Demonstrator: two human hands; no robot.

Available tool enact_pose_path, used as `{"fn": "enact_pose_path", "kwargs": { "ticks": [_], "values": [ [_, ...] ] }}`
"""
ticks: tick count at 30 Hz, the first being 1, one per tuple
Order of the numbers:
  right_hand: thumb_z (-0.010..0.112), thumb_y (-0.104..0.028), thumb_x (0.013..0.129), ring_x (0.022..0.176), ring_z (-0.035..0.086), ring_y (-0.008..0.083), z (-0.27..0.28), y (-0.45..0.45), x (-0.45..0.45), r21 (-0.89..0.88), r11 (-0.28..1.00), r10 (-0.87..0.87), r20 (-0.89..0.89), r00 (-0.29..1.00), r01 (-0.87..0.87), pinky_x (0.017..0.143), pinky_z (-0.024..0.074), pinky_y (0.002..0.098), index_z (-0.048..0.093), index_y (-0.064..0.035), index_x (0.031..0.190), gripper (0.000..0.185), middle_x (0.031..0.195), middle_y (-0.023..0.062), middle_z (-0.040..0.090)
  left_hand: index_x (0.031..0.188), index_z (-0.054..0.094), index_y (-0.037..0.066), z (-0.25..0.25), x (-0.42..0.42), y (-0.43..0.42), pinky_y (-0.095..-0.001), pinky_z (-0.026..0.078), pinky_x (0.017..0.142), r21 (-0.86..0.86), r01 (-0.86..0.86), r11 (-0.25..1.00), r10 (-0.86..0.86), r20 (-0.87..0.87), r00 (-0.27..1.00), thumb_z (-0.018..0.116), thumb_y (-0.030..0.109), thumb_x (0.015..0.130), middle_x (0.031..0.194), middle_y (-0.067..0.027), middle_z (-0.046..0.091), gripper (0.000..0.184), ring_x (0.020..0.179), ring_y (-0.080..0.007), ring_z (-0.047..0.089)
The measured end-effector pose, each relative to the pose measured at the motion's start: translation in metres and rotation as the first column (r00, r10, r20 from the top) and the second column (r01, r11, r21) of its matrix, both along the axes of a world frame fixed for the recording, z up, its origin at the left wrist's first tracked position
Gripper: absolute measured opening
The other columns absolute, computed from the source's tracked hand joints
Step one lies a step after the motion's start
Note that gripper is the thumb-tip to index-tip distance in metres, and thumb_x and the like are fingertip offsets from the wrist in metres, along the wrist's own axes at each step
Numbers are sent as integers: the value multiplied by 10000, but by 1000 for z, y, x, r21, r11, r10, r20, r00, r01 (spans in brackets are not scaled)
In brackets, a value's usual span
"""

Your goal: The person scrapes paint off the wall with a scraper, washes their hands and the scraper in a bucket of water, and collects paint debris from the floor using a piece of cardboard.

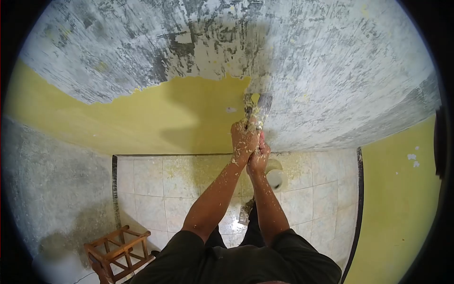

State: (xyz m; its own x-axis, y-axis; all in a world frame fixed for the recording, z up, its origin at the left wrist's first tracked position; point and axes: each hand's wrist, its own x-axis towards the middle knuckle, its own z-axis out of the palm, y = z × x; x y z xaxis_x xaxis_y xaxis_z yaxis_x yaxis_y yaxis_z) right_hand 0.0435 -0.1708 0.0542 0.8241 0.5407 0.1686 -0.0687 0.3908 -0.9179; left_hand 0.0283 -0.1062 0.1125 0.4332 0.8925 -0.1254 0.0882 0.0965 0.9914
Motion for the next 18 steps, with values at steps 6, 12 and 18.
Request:
{"fn": "enact_pose_path", "kwargs": {
  "ticks": [6,12,18],
  "values": [
    [447,-266,1026,557,435,66,4,-3,-1,-134,990,61,111,992,-46,487,376,262,609,58,1140,381,656,-28,536,1002,636,19,-13,-13,-2,-442,479,755,675,207,708,104,-389,915,610,185,808,873,-155,665,256,802,-300,633],
    [469,-166,998,737,538,108,29,-8,3,-132,990,72,132,989,-54,644,450,325,569,44,1232,330,874,72,651,915,636,-10,17,-13,-12,-381,481,665,420,38,907,27,-146,989,587,257,903,782,-112,657,271,714,-223,632],
    [432,-113,998,838,566,104,29,-2,-9,49,999,25,-41,999,-23,747,476,316,616,56,1138,286,893,89,664,748,624,-30,-9,0,2,-349,469,491,294,-61,954,75,-37,996,526,290,953,554,-78,598,393,486,-187,589]
  ]
}}
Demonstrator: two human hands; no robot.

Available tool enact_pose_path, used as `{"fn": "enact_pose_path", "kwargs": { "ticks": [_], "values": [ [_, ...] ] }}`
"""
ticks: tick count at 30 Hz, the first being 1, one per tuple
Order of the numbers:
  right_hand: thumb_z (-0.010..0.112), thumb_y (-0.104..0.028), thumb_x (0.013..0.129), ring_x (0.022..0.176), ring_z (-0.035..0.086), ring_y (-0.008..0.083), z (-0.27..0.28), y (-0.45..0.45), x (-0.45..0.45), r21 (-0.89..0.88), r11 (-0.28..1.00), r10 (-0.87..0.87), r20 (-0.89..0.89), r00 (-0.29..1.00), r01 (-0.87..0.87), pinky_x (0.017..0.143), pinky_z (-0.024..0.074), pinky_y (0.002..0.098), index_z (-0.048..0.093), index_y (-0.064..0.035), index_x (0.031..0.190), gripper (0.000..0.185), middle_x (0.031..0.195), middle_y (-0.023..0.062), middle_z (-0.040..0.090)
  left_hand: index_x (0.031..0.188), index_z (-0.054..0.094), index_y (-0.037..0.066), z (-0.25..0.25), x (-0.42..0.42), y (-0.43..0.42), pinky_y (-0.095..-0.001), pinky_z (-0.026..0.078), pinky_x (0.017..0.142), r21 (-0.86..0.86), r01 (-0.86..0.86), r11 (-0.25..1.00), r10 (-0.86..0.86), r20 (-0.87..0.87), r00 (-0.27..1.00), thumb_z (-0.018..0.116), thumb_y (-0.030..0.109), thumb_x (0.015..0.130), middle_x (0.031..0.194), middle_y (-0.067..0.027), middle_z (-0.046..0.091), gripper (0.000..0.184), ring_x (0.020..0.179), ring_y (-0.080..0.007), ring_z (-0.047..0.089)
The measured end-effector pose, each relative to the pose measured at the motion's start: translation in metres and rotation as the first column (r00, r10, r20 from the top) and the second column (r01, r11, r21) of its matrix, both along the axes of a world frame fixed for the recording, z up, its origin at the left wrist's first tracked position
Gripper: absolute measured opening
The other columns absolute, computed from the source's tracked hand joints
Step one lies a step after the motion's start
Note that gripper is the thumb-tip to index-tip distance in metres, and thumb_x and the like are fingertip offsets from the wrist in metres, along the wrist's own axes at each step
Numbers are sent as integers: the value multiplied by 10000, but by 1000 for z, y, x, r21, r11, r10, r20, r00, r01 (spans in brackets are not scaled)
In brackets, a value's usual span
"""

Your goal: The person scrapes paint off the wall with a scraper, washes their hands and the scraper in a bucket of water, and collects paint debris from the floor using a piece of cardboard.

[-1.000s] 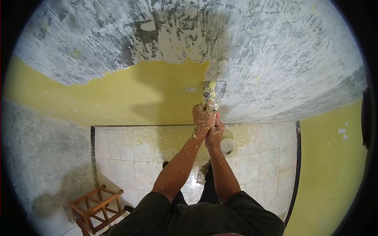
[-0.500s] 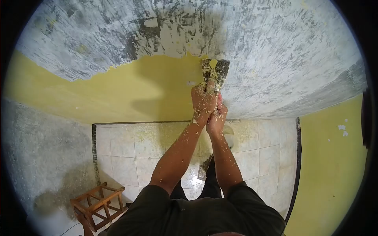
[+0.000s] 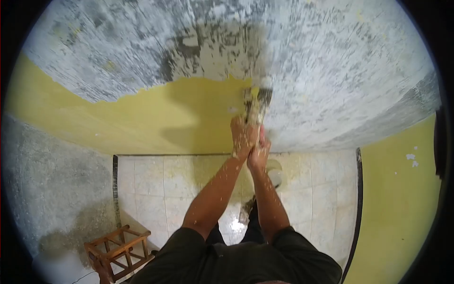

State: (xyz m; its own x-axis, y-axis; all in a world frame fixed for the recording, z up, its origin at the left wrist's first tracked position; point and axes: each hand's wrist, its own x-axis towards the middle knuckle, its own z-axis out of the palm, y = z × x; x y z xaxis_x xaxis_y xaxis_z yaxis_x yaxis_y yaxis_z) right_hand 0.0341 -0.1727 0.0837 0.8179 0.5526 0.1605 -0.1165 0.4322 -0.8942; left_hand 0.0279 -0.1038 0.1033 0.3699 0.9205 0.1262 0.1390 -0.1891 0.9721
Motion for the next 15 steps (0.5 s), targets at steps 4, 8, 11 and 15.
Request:
{"fn": "enact_pose_path", "kwargs": {
  "ticks": [4,8,11,15],
  "values": [
    [492,-154,997,575,484,41,-2,3,5,-116,988,96,-45,994,-100,515,398,217,628,44,1124,271,687,-26,568,668,637,-26,49,-8,-10,-337,470,478,-132,58,990,-36,158,987,528,279,943,553,-84,620,425,471,-178,590],
    [502,-178,1003,521,406,30,-11,5,-2,34,999,-17,-45,999,19,458,325,226,619,23,1115,259,639,-63,510,662,634,-25,6,-3,2,-344,470,489,-17,41,999,-41,26,999,560,299,912,559,-87,625,416,476,-193,594],
    [502,-189,1005,552,428,29,-1,-3,-4,-30,998,50,-106,993,-54,481,343,221,606,16,1174,286,662,-55,536,672,634,-25,12,-1,0,-350,476,506,-45,-66,997,64,-47,997,565,290,910,577,-90,633,401,487,-193,600],
    [502,-235,1008,542,425,35,-7,2,5,-21,998,50,-193,980,-55,473,336,232,600,4,1218,333,664,-48,540,720,641,-41,37,-6,-3,-403,482,595,-202,59,978,-60,2,998,573,264,894,622,-138,641,358,565,-278,611]
  ]
}}
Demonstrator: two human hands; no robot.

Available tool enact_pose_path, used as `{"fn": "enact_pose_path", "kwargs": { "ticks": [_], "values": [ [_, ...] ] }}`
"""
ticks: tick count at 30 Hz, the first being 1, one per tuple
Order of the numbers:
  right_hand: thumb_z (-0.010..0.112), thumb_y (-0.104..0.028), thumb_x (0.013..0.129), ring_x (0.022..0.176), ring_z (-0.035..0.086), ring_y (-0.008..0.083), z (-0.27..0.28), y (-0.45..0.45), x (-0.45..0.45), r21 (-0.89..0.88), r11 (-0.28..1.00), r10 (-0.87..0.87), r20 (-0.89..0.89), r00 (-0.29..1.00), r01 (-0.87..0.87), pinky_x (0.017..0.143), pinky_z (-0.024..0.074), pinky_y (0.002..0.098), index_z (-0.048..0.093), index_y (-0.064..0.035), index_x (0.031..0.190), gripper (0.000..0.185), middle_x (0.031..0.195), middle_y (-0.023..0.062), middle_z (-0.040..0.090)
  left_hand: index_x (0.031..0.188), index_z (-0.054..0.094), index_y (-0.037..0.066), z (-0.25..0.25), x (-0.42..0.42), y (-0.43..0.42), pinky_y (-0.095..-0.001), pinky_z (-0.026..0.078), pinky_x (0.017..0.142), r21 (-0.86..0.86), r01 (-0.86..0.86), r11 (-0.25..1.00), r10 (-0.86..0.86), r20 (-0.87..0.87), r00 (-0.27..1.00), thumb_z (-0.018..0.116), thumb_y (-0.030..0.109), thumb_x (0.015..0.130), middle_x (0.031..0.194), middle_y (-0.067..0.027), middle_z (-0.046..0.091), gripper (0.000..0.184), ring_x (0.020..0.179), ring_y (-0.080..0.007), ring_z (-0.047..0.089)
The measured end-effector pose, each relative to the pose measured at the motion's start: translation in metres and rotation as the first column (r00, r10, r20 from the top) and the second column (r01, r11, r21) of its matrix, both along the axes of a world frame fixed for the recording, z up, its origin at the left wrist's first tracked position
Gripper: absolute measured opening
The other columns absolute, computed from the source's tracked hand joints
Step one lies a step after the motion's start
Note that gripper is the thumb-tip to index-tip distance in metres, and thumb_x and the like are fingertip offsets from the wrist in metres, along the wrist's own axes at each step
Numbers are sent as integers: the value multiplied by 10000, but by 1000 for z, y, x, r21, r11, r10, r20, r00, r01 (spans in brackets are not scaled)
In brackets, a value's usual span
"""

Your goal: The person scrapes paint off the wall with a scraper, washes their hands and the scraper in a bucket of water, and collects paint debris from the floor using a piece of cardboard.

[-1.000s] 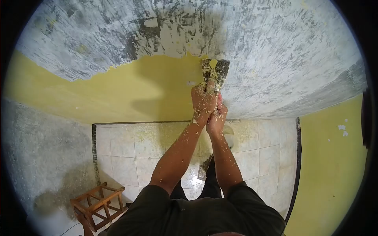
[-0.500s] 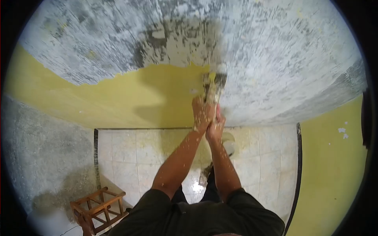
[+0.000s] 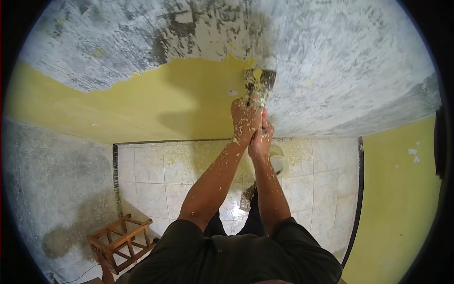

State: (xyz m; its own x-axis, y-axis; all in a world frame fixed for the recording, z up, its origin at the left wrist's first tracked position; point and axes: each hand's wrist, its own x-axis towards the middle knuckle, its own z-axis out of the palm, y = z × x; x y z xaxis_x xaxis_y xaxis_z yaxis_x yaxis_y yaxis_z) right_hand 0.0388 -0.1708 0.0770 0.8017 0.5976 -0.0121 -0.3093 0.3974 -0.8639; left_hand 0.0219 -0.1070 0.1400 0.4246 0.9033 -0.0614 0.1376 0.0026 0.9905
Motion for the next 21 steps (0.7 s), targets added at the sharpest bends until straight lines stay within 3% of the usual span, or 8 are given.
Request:
{"fn": "enact_pose_path", "kwargs": {
  "ticks": [1,2,5,7,10,12,15,21],
  "values": [
    [501,-247,1009,537,423,37,5,1,4,-9,1000,-8,-46,999,7,469,333,235,600,1,1218,339,663,-46,540,712,639,-53,10,2,-1,-447,482,671,-198,14,980,6,102,995,579,236,881,649,-178,645,340,644,-360,623],
    [486,-264,1016,527,413,38,14,-2,14,-126,992,43,113,993,-29,461,323,239,614,-4,1186,336,654,-45,537,794,656,-44,-21,18,6,-458,482,730,410,-240,880,307,-106,946,580,243,894,755,-183,667,313,728,-332,639],
    [466,-287,1023,502,403,41,27,-11,17,-237,969,114,189,975,-68,444,312,248,630,-11,1150,345,633,-42,530,724,586,-13,-9,21,7,-327,473,436,4,-80,997,77,219,973,508,229,972,581,-118,608,355,479,-203,594],
    [461,-294,1024,488,402,44,32,-15,11,-193,977,121,134,984,-94,434,311,253,631,-13,1146,350,621,-40,526,742,598,-19,-81,25,17,-344,478,442,445,-118,888,44,172,984,503,255,975,591,-120,613,372,488,-212,598],
    [483,-290,1014,452,399,52,21,-35,5,-288,949,183,183,966,-126,415,314,258,637,-10,1117,336,591,-37,505,747,610,-23,-79,18,4,-358,484,451,575,-225,786,173,144,974,500,264,971,596,-125,617,380,493,-218,599],
    [508,-311,1005,428,409,64,28,-34,-3,-273,954,132,10,991,-124,400,310,256,647,-20,1010,323,574,-29,500,771,629,-23,-28,2,-13,-354,496,469,-91,-57,994,67,121,990,512,267,963,609,-127,627,367,502,-215,605],
    [527,-324,998,419,405,62,57,-23,5,-181,972,139,-89,986,-153,381,295,241,649,-35,940,319,565,-26,498,785,647,-25,49,3,-19,-345,506,490,-304,-101,947,119,38,992,532,278,952,594,-126,625,364,505,-217,611],
    [546,-355,979,376,368,67,54,-63,4,-196,921,341,-14,940,-337,340,261,230,608,-51,947,312,546,-31,469,1097,630,31,-21,-47,-10,-364,523,748,-262,158,952,-116,170,979,597,339,920,1035,-106,667,356,891,-215,652]
  ]
}}
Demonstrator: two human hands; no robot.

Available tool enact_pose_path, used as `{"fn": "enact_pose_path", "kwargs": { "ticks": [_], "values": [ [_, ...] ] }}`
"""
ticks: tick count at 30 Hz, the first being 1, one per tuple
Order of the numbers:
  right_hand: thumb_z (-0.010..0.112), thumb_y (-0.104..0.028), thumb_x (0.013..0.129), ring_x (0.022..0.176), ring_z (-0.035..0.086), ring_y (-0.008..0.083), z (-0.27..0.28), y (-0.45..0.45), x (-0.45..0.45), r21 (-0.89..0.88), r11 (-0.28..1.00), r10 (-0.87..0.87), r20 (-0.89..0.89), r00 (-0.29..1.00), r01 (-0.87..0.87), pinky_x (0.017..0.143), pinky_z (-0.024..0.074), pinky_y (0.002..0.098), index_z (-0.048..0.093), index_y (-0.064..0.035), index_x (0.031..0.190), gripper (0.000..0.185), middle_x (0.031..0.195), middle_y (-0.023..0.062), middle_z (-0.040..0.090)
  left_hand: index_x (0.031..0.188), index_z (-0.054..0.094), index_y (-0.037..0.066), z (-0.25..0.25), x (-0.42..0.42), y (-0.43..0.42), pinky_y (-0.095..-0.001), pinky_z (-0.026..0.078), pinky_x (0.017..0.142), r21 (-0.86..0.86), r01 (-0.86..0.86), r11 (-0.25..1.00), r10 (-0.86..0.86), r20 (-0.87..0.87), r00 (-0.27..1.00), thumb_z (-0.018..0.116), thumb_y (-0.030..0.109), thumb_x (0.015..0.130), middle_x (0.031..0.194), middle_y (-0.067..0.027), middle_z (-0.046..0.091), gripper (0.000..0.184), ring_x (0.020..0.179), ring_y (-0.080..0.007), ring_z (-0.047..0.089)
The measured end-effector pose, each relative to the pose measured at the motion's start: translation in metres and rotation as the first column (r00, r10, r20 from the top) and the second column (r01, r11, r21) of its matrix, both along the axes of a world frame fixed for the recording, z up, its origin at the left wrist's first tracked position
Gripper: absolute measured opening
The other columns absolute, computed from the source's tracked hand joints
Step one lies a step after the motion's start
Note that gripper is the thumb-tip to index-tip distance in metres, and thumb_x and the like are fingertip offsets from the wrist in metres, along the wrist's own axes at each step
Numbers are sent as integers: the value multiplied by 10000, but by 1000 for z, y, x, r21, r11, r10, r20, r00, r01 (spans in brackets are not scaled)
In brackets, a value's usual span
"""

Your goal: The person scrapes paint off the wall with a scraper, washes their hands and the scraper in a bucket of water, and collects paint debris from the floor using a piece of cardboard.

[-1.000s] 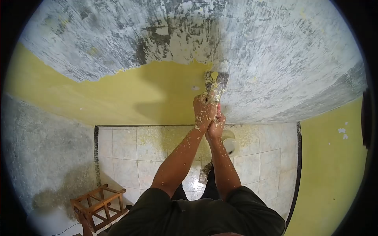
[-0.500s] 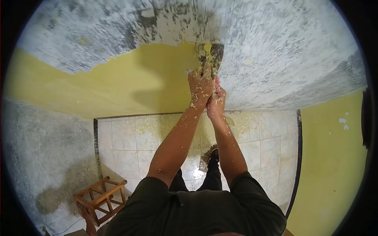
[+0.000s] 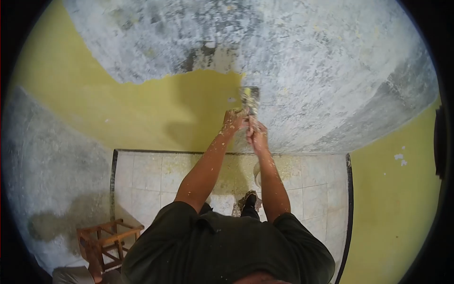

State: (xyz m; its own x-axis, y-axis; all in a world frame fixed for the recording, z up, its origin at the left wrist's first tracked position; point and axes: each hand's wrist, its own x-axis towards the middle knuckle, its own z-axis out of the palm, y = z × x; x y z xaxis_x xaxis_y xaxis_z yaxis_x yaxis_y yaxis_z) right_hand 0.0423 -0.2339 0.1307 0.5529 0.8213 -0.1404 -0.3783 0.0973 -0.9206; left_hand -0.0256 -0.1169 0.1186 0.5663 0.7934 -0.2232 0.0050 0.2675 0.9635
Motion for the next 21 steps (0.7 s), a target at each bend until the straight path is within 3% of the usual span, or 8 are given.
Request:
{"fn": "enact_pose_path", "kwargs": {
  "ticks": [3,5,6,7,9,11,14,21],
  "values": [
    [544,-435,970,400,385,61,-55,-61,26,-122,977,-156,157,975,176,354,268,226,632,-90,1053,365,565,-35,469,1309,529,93,-42,-96,18,-382,522,735,-93,80,992,-87,-74,993,599,332,918,1185,-51,653,464,971,-209,646],
    [536,-468,965,380,373,72,-106,-117,46,-159,929,-275,312,910,335,348,272,244,618,-122,1096,378,515,-30,426,1208,628,123,-214,-203,55,-365,503,717,-53,28,998,-19,153,988,524,337,929,1169,-48,662,367,880,-206,653],
    [540,-478,960,370,366,76,-132,-157,56,-279,880,-286,337,897,385,342,271,253,599,-121,1058,375,502,-26,418,1101,665,103,-254,-265,55,-410,503,722,346,235,908,-64,-440,896,457,356,934,1106,-107,674,367,862,-266,662],
    [544,-488,954,360,358,81,-157,-196,66,-393,817,-289,354,889,422,335,270,262,579,-120,1020,376,489,-23,410,994,701,84,-288,-326,54,-454,504,727,487,577,656,178,-842,509,390,375,939,1044,-167,686,430,843,-327,670],
    [551,-513,940,372,383,102,-143,-263,42,-539,688,-386,295,874,486,341,296,279,545,-121,962,392,493,-12,414,1004,710,79,-315,-436,0,-508,481,848,104,568,816,57,-993,100,327,436,943,1042,-147,698,527,980,-368,657],
    [534,-517,944,413,486,130,-156,-322,23,-619,558,-486,295,822,553,384,380,273,534,-85,1068,449,570,47,539,1096,697,107,-373,-542,-78,-524,479,883,-5,312,950,25,-996,-90,358,474,958,1051,-143,700,518,1046,-342,649],
    [533,-414,968,447,526,147,-167,-365,-14,-582,515,-626,247,740,630,392,391,261,458,-105,1098,344,672,73,583,1078,687,106,-343,-623,-138,-513,490,817,-388,277,879,-392,-919,-41,388,469,948,1014,-143,702,489,976,-330,658],
    [528,-104,895,413,459,146,-194,-245,-69,-495,564,-702,134,699,661,321,339,287,403,-171,1155,296,761,98,570,1035,664,102,-358,-613,-52,-485,514,663,-270,598,754,-362,-932,35,456,459,925,926,-143,707,427,814,-304,678]
  ]
}}
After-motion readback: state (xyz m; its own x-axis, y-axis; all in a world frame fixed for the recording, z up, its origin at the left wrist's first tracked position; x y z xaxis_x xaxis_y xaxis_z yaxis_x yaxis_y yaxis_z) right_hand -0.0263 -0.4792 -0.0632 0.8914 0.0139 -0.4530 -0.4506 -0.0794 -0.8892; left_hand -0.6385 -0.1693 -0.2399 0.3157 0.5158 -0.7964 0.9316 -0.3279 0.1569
